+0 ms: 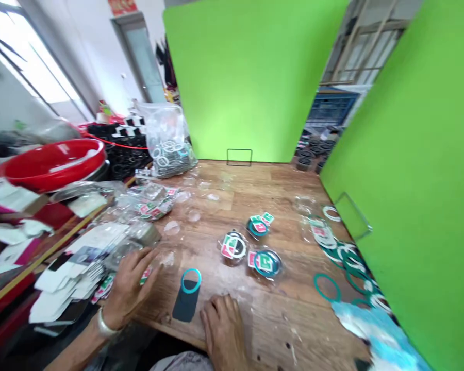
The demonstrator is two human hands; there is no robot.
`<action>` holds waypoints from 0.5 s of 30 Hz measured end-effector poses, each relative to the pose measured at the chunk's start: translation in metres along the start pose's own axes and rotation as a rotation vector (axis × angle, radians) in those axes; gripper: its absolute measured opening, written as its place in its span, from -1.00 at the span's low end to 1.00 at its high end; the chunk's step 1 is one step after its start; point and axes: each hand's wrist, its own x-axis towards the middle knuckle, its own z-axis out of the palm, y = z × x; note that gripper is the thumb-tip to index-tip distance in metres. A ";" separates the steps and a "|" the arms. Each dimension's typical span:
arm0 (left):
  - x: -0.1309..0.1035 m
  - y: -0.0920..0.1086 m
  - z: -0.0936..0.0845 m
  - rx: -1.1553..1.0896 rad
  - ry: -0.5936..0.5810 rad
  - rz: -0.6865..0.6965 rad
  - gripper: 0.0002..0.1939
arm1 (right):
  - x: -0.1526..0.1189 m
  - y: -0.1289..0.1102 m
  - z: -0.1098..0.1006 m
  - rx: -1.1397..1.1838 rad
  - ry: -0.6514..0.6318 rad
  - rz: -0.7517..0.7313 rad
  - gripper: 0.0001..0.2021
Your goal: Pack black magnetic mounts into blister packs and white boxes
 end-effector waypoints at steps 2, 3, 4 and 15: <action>-0.011 -0.038 -0.018 0.125 -0.049 -0.194 -0.69 | -0.002 -0.005 0.015 -0.007 -0.077 -0.063 -0.78; -0.015 -0.058 -0.025 0.192 -0.099 -0.304 -0.65 | -0.001 -0.004 0.020 -0.015 -0.101 -0.085 -0.79; -0.019 -0.078 -0.031 0.239 -0.133 -0.395 -0.61 | 0.000 -0.003 0.024 -0.022 -0.115 -0.102 -0.79; -0.014 -0.201 -0.050 0.185 -0.442 -0.771 0.02 | 0.003 0.010 0.037 -0.011 -0.072 -0.098 -0.72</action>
